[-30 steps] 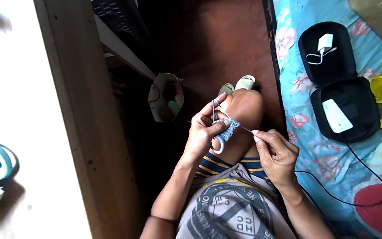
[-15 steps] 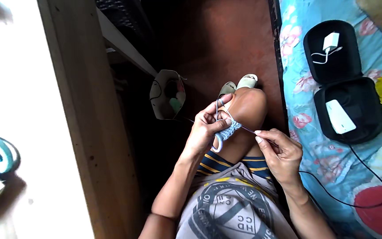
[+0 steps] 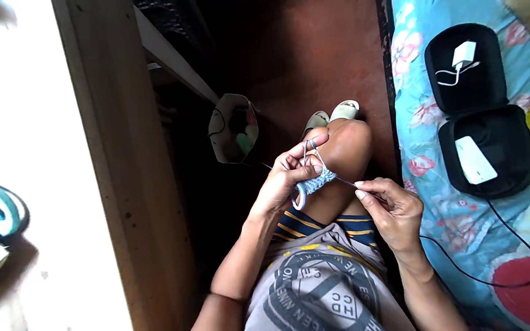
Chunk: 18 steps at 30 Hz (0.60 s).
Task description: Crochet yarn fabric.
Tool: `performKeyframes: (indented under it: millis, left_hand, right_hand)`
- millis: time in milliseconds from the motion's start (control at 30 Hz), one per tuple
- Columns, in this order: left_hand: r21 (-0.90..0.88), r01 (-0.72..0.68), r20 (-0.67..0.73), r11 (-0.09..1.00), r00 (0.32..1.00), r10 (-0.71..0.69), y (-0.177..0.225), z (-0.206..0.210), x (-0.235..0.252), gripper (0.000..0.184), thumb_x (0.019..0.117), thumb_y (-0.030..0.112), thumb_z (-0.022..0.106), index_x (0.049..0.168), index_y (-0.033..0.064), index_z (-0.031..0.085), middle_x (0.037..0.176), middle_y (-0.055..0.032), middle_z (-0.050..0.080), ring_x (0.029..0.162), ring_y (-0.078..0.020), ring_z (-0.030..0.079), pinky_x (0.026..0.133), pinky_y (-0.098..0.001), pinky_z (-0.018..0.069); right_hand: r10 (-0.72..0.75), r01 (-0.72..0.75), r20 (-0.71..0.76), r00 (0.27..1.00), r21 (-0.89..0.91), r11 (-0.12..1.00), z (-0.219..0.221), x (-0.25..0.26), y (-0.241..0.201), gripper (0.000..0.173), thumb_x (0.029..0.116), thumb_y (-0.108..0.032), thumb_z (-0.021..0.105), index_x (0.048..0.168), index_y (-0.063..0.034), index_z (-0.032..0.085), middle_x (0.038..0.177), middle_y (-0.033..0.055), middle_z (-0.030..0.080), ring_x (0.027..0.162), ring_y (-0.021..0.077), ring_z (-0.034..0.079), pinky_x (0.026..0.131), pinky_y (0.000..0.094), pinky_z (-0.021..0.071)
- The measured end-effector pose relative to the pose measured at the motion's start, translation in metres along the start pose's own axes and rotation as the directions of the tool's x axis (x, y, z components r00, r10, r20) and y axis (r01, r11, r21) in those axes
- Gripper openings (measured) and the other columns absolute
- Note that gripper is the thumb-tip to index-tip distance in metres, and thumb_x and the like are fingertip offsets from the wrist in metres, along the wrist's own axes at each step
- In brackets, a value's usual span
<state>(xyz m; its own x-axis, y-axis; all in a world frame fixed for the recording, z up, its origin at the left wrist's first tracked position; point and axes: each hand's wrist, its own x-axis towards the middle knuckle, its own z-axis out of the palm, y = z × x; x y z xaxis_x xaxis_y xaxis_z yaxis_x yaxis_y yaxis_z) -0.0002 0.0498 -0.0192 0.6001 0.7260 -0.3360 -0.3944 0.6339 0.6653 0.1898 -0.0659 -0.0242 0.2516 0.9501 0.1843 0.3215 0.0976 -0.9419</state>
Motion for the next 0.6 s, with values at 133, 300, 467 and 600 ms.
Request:
performKeyframes:
  millis: [133, 300, 467, 600]
  left_hand:
    - [0.143, -0.068, 0.034, 0.987, 0.997, 0.064, 0.0042, 0.0042, -0.0027, 0.058, 0.0887, -0.008, 0.055, 0.146, 0.0036, 0.052, 0.075, -0.0033, 0.063, 0.06, -0.0058, 0.059, 0.057, -0.0184, 0.0522]
    - [0.252, -0.084, 0.061, 0.964, 0.996, 0.071, 0.0052, 0.0061, -0.0037, 0.077, 0.0854, -0.011, 0.062, 0.156, 0.0093, 0.04, 0.084, -0.0073, 0.07, 0.066, -0.008, 0.065, 0.06, -0.0192, 0.0545]
    - [0.26, -0.1, 0.046, 0.961, 0.995, 0.091, 0.0021, 0.0071, -0.0024, 0.074, 0.0863, -0.013, 0.06, 0.155, 0.0075, 0.042, 0.078, -0.0072, 0.068, 0.059, -0.0073, 0.061, 0.055, -0.0183, 0.052]
    - [0.244, -0.099, 0.017, 0.965, 0.995, 0.098, -0.002, 0.0081, -0.0006, 0.066, 0.088, -0.012, 0.059, 0.15, 0.0055, 0.047, 0.077, -0.0054, 0.067, 0.058, -0.0061, 0.059, 0.053, -0.0181, 0.0497]
  right_hand:
    - [0.026, -0.026, 0.002, 1.0, 0.048, 0.999, -0.0007, 0.0009, -0.0008, 0.01, 0.09, 0.002, 0.066, 0.097, 0.0047, 0.073, 0.089, 0.0017, 0.073, 0.08, -0.0036, 0.067, 0.073, 0.0114, 0.0565]
    - [0.072, -0.073, 0.009, 0.997, 0.111, 0.991, -0.0018, 0.002, -0.0021, 0.011, 0.0894, 0.002, 0.066, 0.098, 0.002, 0.073, 0.091, -0.0014, 0.074, 0.082, -0.0026, 0.068, 0.074, 0.0132, 0.0578]
    - [0.231, -0.242, 0.073, 0.97, 0.321, 0.916, -0.0056, 0.0014, -0.0007, 0.017, 0.0891, 0.004, 0.065, 0.1, -0.006, 0.073, 0.089, -0.0047, 0.074, 0.072, -0.0013, 0.065, 0.065, 0.0145, 0.0546]
    - [0.418, -0.461, 0.201, 0.886, 0.48, 0.747, -0.0057, 0.0058, -0.0061, 0.016, 0.0911, 0.003, 0.063, 0.099, -0.0069, 0.072, 0.076, -0.0036, 0.069, 0.055, -0.005, 0.051, 0.048, 0.0099, 0.0376]
